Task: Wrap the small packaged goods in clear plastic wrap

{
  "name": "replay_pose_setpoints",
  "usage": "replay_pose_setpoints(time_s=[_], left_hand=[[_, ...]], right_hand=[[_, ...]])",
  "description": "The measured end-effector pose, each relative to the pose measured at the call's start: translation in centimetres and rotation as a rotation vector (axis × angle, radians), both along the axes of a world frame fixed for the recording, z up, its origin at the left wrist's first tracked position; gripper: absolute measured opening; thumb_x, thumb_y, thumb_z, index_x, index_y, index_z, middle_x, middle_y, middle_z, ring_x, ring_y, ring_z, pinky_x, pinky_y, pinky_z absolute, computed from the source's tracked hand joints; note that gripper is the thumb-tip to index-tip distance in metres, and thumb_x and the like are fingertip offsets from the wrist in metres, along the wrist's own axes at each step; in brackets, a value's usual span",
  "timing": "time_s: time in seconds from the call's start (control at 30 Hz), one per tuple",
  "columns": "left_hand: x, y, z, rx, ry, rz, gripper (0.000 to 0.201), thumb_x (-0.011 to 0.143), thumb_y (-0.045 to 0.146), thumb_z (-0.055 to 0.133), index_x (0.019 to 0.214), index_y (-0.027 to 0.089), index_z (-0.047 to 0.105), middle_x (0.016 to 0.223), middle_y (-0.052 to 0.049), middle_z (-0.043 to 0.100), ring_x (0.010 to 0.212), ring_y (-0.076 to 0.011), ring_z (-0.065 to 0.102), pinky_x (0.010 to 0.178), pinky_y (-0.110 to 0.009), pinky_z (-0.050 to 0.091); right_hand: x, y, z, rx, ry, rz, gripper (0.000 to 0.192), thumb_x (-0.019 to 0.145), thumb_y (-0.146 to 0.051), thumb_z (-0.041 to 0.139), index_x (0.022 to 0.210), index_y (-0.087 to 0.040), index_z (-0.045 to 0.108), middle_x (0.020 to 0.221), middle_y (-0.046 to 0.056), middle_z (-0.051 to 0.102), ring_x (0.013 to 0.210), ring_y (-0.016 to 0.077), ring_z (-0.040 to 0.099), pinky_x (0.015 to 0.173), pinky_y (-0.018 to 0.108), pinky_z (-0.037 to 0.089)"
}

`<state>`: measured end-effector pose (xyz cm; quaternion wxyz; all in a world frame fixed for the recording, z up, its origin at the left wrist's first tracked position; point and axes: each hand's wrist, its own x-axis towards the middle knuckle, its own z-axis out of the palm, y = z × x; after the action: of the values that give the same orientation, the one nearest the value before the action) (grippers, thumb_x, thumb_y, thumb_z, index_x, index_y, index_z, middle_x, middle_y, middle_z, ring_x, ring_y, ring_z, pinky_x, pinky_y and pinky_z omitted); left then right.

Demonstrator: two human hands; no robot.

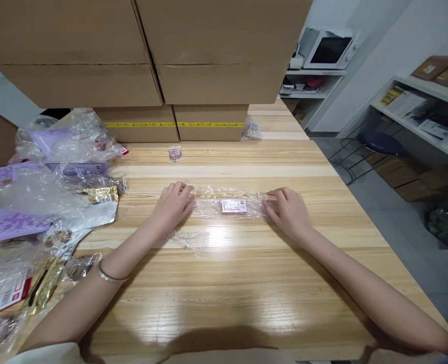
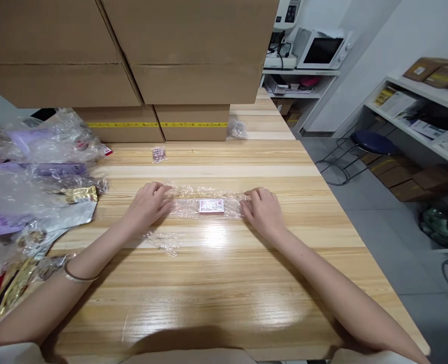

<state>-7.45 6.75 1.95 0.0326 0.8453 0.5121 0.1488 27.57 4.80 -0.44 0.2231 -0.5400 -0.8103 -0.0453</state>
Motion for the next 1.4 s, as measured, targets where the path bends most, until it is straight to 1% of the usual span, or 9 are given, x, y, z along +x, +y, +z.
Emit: replay_pose_setpoints(time_s=[0.2,0.37,0.6,0.67,0.77,0.87,1.0,1.2,1.4], left_hand=[[0.1,-1.3,0.3,-0.051,0.194,-0.361,0.035,0.094,0.02,0.048,0.126,0.024,0.059,0.122,-0.009,0.064,0.114,-0.0275,0.056,0.096,-0.043,0.042],[-1.3,-0.2,0.6,-0.272,0.055,-0.265,0.037,0.088,0.013,0.043,0.113,0.025,0.068,0.12,-0.005,0.069,0.109,-0.024,0.062,0.091,-0.036,0.046],[-2.3,3.8,1.7,-0.671,-0.288,0.053,0.026,0.079,0.037,0.053,0.087,0.018,0.069,0.074,-0.002,0.067,0.066,-0.0193,0.062,0.064,-0.029,0.049],[-2.1,4.4,1.6,-0.603,-0.306,0.17,0.029,0.078,0.039,0.055,0.091,0.016,0.068,0.082,-0.006,0.067,0.074,-0.0228,0.064,0.071,-0.034,0.051],[-1.4,3.2,2.1,-0.103,-0.284,0.385,0.042,0.08,0.037,0.057,0.113,0.012,0.063,0.11,-0.017,0.061,0.106,-0.0328,0.059,0.092,-0.048,0.047],[0.4,-0.4,2.7,0.342,-0.266,0.27,0.032,0.09,0.032,0.051,0.111,0.013,0.065,0.11,-0.017,0.061,0.108,-0.0306,0.057,0.094,-0.047,0.046],[3.7,-5.1,0.9,-0.051,-0.116,-0.212,0.03,0.099,0.03,0.041,0.099,0.016,0.068,0.095,-0.01,0.071,0.09,-0.0218,0.066,0.086,-0.036,0.052],[4.5,-3.8,-2.7,-0.142,0.078,0.198,0.062,0.098,0.052,0.042,0.138,0.004,0.048,0.145,-0.026,0.05,0.14,-0.0405,0.04,0.115,-0.057,0.031],[7.4,-1.6,-1.1,-0.193,-0.14,0.009,0.056,0.101,0.051,0.034,0.135,0.009,0.047,0.143,-0.022,0.051,0.14,-0.0333,0.043,0.114,-0.052,0.036]], right_hand=[[0.7,-0.5,-0.9,-0.12,-0.006,0.491,0.041,0.096,-0.024,0.05,0.137,-0.019,0.054,0.139,0.013,0.061,0.124,0.0259,0.06,0.103,0.045,0.05],[1.1,1.3,-1.9,-0.226,0.207,0.365,0.028,0.1,-0.027,0.041,0.111,-0.021,0.067,0.11,0.01,0.074,0.102,0.0246,0.07,0.089,0.042,0.056],[-0.2,3.4,-0.3,-0.507,0.293,-0.152,0.028,0.096,-0.042,0.044,0.106,-0.02,0.059,0.087,0.007,0.072,0.077,0.0247,0.067,0.068,0.036,0.049],[-0.7,3.9,0.0,-0.538,0.154,-0.3,0.033,0.093,-0.044,0.049,0.111,-0.018,0.059,0.088,0.009,0.073,0.08,0.0286,0.067,0.069,0.038,0.048],[-1.5,4.0,0.5,-0.321,-0.008,-0.377,0.04,0.091,-0.037,0.053,0.118,-0.009,0.059,0.106,0.02,0.07,0.096,0.0351,0.066,0.084,0.048,0.047],[-2.9,3.2,0.8,0.016,-0.043,-0.216,0.045,0.093,-0.03,0.048,0.128,-0.003,0.057,0.127,0.025,0.063,0.122,0.0358,0.057,0.108,0.055,0.036],[-4.9,1.5,0.3,0.002,-0.067,0.182,0.047,0.099,-0.033,0.042,0.138,-0.009,0.054,0.144,0.016,0.056,0.14,0.028,0.044,0.122,0.049,0.023],[-5.3,0.6,-1.4,-0.144,-0.028,0.238,0.054,0.1,-0.034,0.038,0.146,-0.008,0.048,0.152,0.015,0.046,0.145,0.0259,0.037,0.123,0.048,0.025],[-5.1,0.9,-1.6,-0.229,0.05,0.265,0.058,0.099,-0.034,0.037,0.149,-0.005,0.041,0.155,0.019,0.04,0.148,0.0278,0.032,0.122,0.049,0.027]])
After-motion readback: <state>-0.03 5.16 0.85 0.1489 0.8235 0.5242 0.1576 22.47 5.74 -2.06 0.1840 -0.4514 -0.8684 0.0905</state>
